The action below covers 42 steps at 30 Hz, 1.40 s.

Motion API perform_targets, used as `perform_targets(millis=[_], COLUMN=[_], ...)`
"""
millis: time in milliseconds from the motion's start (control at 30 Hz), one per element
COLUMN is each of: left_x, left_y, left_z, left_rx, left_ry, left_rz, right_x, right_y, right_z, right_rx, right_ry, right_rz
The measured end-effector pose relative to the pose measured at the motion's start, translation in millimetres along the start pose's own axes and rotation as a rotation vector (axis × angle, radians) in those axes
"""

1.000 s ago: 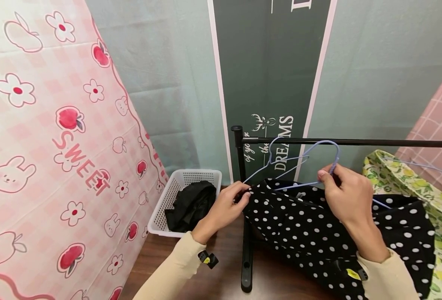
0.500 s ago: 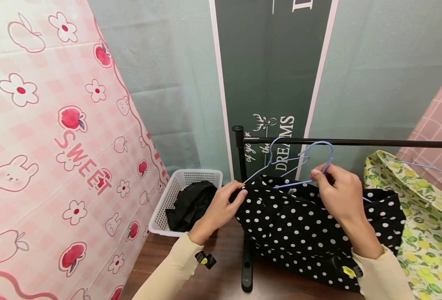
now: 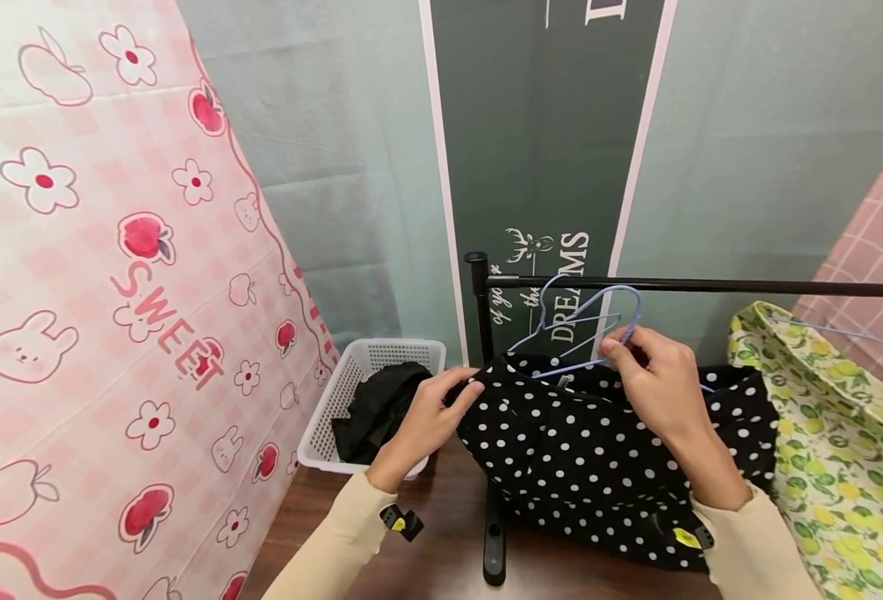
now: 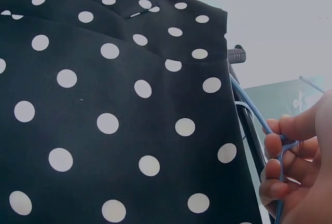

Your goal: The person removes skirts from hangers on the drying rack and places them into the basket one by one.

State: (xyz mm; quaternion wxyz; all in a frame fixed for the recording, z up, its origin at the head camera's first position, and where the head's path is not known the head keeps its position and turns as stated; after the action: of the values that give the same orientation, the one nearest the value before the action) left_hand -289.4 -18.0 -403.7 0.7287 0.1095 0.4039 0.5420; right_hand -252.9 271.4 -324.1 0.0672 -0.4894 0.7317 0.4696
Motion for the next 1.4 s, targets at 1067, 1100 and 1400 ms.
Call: perform_targets(millis=[1067,1100,1400], left_x=[-36.2,-37.5,-46.3], left_y=[3.2,3.2,4.4], left_z=[9.9,10.5,12.0], left_rx=[0.304,0.308,0.332], left_ry=[0.042,0.043,0.059], left_rz=[0.246,0.249,0.276], right_x=[20.2,20.9,27.1], right_y=[7.1,7.3,5.6], right_z=[-31.8,-32.0,-29.1], right_rx=[-0.166,-0.163,-0.084], right_ry=[0.07,0.068,0.085], right_rz=[-0.079,-0.089,-0.211])
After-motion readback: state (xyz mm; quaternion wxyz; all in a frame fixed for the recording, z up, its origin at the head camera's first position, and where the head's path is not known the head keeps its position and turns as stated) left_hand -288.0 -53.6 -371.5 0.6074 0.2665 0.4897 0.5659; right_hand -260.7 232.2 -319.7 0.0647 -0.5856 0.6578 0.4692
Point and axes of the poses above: each hand's wrist, its own y-axis towards the middle knuckle, its own x-axis out of the palm, z = x × y, the point moved 6 cm from there along y, towards the middle knuckle, and after that the axes turned 5 degrees about -y, right-handed, at the moved point
